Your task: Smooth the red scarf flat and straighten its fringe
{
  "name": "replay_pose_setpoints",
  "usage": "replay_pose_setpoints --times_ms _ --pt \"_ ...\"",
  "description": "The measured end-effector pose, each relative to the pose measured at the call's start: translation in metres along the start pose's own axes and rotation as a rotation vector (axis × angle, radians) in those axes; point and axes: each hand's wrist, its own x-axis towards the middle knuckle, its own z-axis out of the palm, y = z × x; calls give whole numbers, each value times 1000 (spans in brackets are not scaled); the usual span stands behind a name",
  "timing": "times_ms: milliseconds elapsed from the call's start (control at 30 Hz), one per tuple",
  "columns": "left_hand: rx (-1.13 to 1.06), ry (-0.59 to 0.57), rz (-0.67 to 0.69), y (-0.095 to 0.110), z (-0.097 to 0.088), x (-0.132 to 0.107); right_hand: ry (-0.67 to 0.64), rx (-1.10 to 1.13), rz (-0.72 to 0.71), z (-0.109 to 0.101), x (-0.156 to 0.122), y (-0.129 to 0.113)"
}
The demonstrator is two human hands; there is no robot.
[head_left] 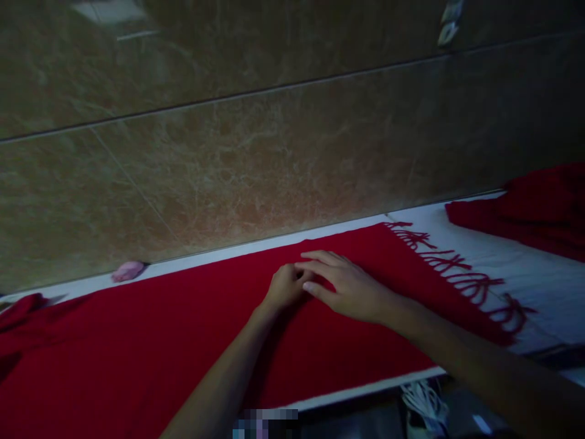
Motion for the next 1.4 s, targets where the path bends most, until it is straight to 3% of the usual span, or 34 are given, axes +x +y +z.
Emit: replay_pose_setpoints --times_ms 133,267,367,467,600,933,1067,1233,1333,1400 --pt "38 30 33 5 -2 -4 -148 -279 469 -6 -15 68" --pt "350 271 -20 3 -9 -7 -186 -361 621 -34 -52 100" --pt "501 179 73 -1 -9 -5 -134 -395 649 -52 -75 107" --pt "639 7 16 0 -5 -4 -107 -415 657 -64 -91 108" --pt "732 -101 -25 6 -2 -6 -95 -419 637 -73 -103 106" --pt "859 -156 -48 17 -1 -13 -19 -486 536 -84 -109 93" --pt "920 -159 -35 13 -1 -10 -61 -517 387 -73 -92 63" --pt "956 -160 -18 9 -2 -8 -291 -359 122 -56 -66 9" --pt "959 -168 40 5 -3 -7 -225 -228 13 -73 -74 -7" --pt "952 -161 47 1 -3 -7 -105 -199 48 -97 -93 -5"
